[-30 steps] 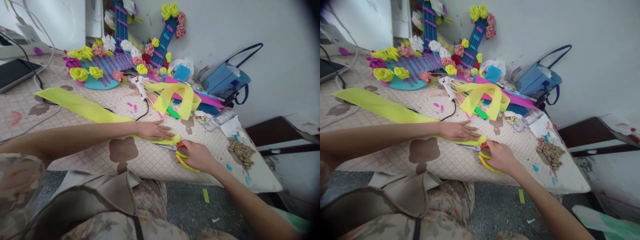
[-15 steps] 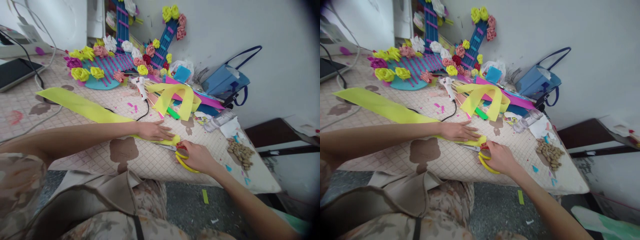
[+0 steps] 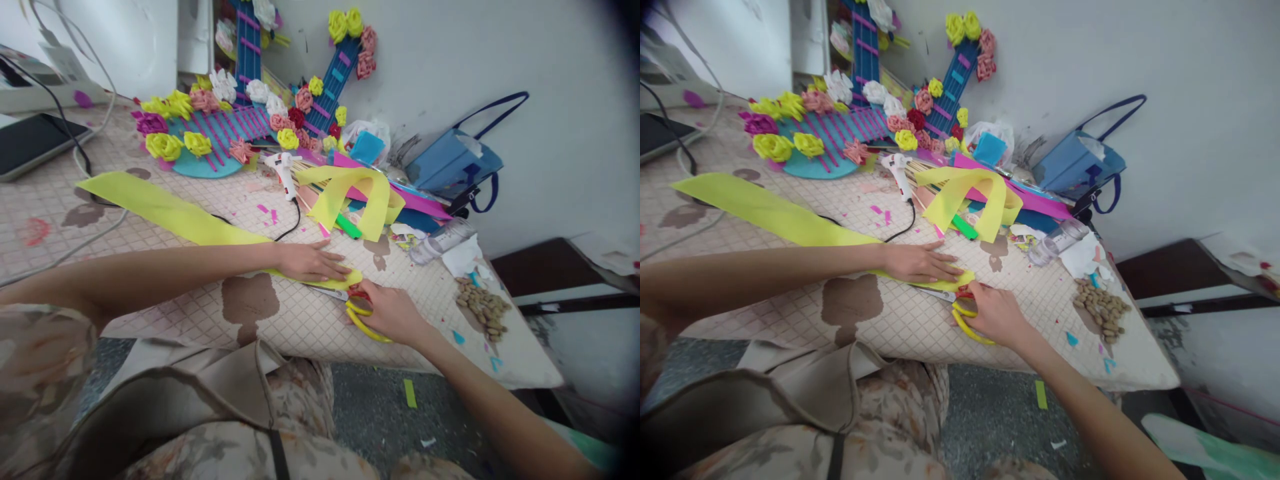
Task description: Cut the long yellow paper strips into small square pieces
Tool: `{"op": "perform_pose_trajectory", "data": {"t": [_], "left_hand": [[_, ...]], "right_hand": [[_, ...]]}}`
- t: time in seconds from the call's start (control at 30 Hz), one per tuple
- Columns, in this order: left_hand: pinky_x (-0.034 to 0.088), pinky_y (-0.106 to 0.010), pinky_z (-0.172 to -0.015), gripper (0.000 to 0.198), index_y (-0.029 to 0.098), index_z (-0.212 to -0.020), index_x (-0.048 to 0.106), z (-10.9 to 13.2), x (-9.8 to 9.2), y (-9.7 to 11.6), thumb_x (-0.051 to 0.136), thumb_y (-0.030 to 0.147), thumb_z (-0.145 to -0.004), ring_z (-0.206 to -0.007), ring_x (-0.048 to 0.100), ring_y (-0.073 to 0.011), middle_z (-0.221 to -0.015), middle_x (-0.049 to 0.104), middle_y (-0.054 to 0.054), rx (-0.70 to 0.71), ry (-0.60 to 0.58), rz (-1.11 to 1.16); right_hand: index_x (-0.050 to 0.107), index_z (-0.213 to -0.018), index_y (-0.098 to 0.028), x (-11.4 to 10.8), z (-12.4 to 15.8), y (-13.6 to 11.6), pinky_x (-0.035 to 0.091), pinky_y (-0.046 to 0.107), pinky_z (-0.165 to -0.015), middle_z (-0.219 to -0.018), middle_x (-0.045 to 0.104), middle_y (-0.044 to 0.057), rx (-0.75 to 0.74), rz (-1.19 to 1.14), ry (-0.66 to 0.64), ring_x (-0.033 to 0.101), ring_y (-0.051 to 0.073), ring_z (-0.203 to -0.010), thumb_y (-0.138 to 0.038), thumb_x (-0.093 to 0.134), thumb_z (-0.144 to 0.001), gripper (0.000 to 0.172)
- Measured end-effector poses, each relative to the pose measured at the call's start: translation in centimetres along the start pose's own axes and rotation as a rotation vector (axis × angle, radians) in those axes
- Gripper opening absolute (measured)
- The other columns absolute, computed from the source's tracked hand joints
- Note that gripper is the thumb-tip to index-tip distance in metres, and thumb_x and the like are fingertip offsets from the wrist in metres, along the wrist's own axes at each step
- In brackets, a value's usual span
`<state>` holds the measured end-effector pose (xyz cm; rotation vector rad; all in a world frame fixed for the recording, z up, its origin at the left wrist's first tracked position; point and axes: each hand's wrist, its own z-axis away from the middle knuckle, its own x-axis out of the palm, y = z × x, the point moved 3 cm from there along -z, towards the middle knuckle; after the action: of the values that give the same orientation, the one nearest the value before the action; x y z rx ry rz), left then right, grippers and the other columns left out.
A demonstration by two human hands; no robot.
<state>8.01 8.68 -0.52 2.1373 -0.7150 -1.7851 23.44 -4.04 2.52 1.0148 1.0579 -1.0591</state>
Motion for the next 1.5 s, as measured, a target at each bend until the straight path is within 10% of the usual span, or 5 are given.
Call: {"op": "perform_pose_trajectory", "data": {"t": [0.23,0.37,0.67,1.27,1.5], "left_hand": [[-0.004,-0.043,-0.109,0.047,0.032,-0.135,0.035,-0.1,-0.1,0.1,0.037,0.028,-0.089,-0.135,0.02,-0.0181,-0.142,0.035,0.002,-0.066,-0.08,0.003],[0.023,-0.037,-0.104,0.049,0.019,-0.134,0.038,-0.7,-0.8,0.2,0.042,0.033,-0.087,-0.123,0.04,-0.0215,-0.132,0.048,-0.009,-0.135,0.056,-0.039],[0.041,-0.025,-0.061,0.046,0.015,-0.102,0.056,-3.1,-1.5,-0.2,0.067,0.039,-0.064,-0.08,0.058,-0.0202,-0.096,0.064,-0.007,-0.64,0.018,-0.124],[0.041,-0.024,-0.056,0.02,0.015,-0.072,0.063,-10.7,-0.2,-1.9,0.06,0.035,-0.069,-0.071,0.06,-0.0174,-0.074,0.065,-0.004,-0.636,0.114,0.052],[0.045,-0.03,-0.074,0.032,0.012,-0.102,0.056,-11.7,-0.2,-1.6,0.057,0.03,-0.075,-0.093,0.058,-0.0228,-0.103,0.061,-0.012,-0.616,0.284,-0.018]], "right_hand": [[0.05,-0.097,-0.019,0.2,0.3,0.2,0.039,0.029,-0.058,-0.089,0.068,0.008,-0.001,0.025,0.029,0.065,0.025,-0.076,-0.057,0.051,-0.074,0.045],[0.051,-0.099,-0.019,0.1,0.5,0.3,0.041,0.03,-0.064,-0.09,0.067,0.009,0.006,-0.015,0.034,0.064,0.025,-0.078,-0.054,0.054,-0.073,0.044],[0.051,-0.099,-0.019,0.5,0.9,1.0,0.042,0.03,-0.065,-0.091,0.067,0.008,0.003,-0.062,0.037,0.063,0.024,-0.081,-0.049,0.056,-0.073,0.04],[0.051,-0.1,-0.02,1.3,3.7,6.7,0.044,0.037,-0.076,-0.101,0.063,0.009,0.059,-0.077,0.101,0.059,0.026,-0.091,-0.043,0.058,-0.07,0.038],[0.051,-0.1,-0.019,1.8,3.8,8.4,0.043,0.038,-0.078,-0.098,0.063,0.01,0.083,-0.019,0.126,0.059,0.027,-0.091,-0.044,0.056,-0.073,0.037]]}}
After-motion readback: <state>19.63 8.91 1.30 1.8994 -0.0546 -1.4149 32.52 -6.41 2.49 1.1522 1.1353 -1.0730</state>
